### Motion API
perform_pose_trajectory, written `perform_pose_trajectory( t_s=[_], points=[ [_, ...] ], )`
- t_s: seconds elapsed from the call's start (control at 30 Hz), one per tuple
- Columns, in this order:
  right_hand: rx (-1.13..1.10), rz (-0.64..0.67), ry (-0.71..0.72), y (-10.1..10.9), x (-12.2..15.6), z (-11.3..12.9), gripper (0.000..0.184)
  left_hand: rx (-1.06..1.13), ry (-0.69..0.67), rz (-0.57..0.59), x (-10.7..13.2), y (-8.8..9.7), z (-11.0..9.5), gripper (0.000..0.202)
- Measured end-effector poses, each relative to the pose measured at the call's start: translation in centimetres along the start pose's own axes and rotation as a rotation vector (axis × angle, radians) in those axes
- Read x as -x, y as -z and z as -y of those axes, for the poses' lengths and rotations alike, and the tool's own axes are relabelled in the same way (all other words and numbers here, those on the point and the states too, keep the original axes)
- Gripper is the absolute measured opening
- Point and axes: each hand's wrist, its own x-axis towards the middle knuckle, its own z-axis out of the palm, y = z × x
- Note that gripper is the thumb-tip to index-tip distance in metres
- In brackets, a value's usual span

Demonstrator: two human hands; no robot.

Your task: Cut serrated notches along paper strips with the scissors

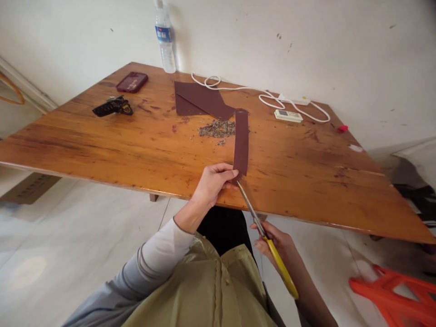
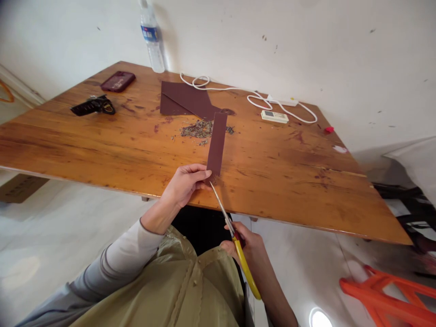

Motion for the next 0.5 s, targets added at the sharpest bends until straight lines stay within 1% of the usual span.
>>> perform_pose_trajectory(
  t_s=[0.13,0.33,0.43,0.5],
  points=[
    [-0.011,-0.003,-0.031,-0.13,0.23,0.04,0.016,0.006,0.0,0.009,0.02,0.02,0.03,0.019],
    [0.004,-0.005,-0.035,-0.02,0.14,0.1,0.011,0.006,0.019,0.02,0.06,-0.02,-0.09,0.019],
    [0.034,-0.013,-0.007,-0.04,-0.09,-0.18,0.015,0.009,0.023,0.016,0.05,0.0,-0.12,0.021],
    [0.036,0.01,0.027,-0.16,-0.15,-0.4,0.021,0.014,0.019,0.014,0.05,0.02,-0.11,0.021]
  ],
)
